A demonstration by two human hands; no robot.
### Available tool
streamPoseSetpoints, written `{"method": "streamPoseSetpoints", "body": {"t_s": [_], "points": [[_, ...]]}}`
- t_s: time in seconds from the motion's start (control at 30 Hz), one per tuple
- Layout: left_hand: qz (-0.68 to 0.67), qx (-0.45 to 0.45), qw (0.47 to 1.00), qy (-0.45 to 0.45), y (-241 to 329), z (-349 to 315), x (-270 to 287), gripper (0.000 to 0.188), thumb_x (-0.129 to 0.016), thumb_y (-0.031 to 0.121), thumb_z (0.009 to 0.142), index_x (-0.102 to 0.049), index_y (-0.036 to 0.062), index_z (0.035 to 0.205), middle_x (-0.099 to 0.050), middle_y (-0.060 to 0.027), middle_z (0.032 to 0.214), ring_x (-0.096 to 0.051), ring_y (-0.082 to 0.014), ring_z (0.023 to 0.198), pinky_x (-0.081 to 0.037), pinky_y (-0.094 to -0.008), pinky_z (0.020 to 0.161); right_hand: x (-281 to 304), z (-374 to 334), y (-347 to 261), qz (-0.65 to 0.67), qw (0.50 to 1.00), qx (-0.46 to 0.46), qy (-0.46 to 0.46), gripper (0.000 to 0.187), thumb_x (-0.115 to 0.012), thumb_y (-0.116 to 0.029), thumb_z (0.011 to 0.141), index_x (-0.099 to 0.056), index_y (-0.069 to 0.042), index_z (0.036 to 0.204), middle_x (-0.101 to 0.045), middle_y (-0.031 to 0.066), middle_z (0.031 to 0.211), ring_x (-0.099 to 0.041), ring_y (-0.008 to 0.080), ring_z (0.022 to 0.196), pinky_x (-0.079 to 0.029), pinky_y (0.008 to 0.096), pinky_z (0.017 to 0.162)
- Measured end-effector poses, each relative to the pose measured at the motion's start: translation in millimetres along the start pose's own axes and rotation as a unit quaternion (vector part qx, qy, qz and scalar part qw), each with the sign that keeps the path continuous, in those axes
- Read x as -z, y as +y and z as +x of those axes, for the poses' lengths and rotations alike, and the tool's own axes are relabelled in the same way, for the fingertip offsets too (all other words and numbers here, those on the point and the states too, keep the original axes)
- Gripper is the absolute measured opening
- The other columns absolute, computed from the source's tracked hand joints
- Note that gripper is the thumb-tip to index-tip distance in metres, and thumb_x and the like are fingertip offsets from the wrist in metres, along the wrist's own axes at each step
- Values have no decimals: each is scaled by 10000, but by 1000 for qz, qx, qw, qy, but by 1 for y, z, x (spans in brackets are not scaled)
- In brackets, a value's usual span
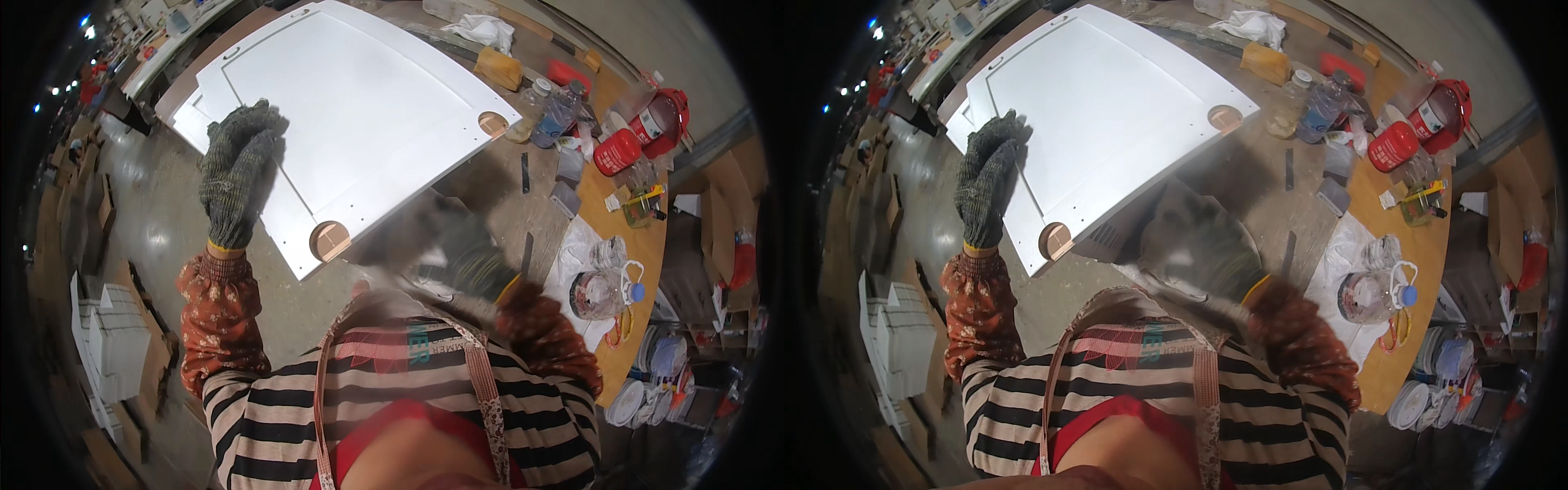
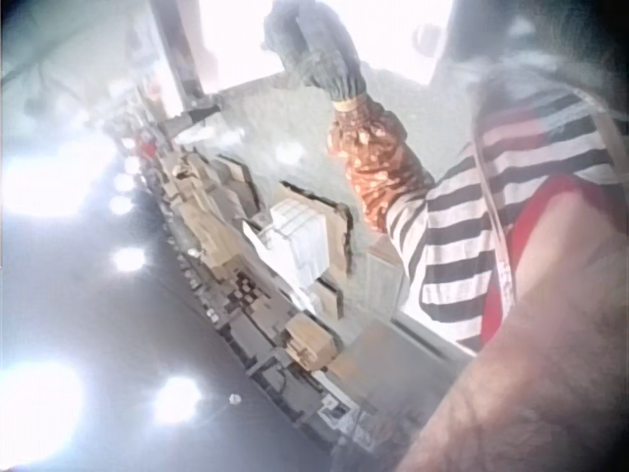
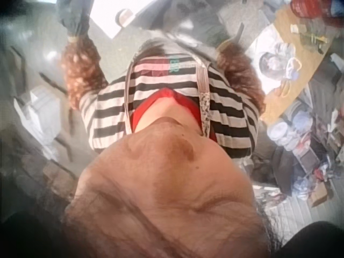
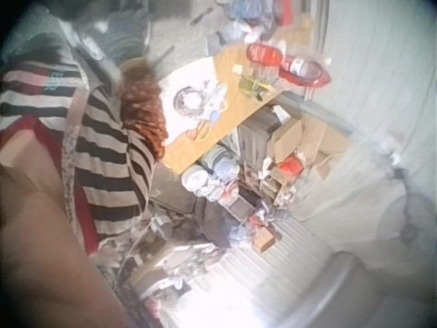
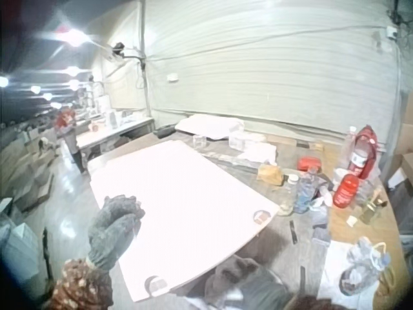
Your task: The person wipes white cabinet doors with a cloth, applies a substance to a block, and sands the edges of the doors.
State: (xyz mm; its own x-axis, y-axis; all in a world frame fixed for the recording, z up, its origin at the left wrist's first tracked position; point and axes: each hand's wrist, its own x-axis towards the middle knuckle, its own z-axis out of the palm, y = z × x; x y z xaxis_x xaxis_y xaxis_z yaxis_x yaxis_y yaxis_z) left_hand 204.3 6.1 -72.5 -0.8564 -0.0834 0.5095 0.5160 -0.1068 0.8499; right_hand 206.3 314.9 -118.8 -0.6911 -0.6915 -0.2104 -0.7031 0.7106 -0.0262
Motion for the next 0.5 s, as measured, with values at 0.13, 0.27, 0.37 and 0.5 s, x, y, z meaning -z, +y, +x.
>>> {"method": "streamPoseSetpoints", "body": {"t_s": [0.13, 0.27, 0.37, 0.5], "points": [[56, 36, 997, 48, 21, -8, -12, 371, -534, 51, 902, -469, 15, 1265, -529, -145, 1234, -543, -254, 1122, -473, -342, 953, -77, -16, 30, -63, 945, 0, 322, 370, -581, -310, 856, -547, -92, 1152, -580, 117, 1013, -598, 235, 871, -495, 382, 754], [120, 26, 992, 30, 23, -15, -10, 427, -537, 69, 901, -425, 31, 1312, -511, -140, 1252, -522, -247, 1149, -479, -333, 949, -87, -29, 86, -120, 863, 6, 491, 339, -614, -221, 858, -575, -93, 1170, -600, 132, 929, -617, 229, 773, -518, 368, 662], [193, -19, 980, 44, 19, -16, -15, 375, -555, 87, 894, -490, 17, 1256, -563, -139, 1205, -526, -242, 1151, -417, -400, 1006, -13, -32, 59, -44, 854, 54, 516, 324, -614, -217, 839, -583, -92, 1137, -601, 121, 899, -614, 229, 767, -509, 373, 674], [402, -225, 887, -28, 10, -13, 4, 287, -595, 98, 868, -589, 15, 1143, -612, -121, 1158, -514, -238, 1172, -326, -451, 1061, 78, 4, -5, -17, 851, 247, 464, 305, -614, -212, 813, -592, -91, 1093, -603, 107, 859, -610, 230, 759, -496, 379, 691]]}}
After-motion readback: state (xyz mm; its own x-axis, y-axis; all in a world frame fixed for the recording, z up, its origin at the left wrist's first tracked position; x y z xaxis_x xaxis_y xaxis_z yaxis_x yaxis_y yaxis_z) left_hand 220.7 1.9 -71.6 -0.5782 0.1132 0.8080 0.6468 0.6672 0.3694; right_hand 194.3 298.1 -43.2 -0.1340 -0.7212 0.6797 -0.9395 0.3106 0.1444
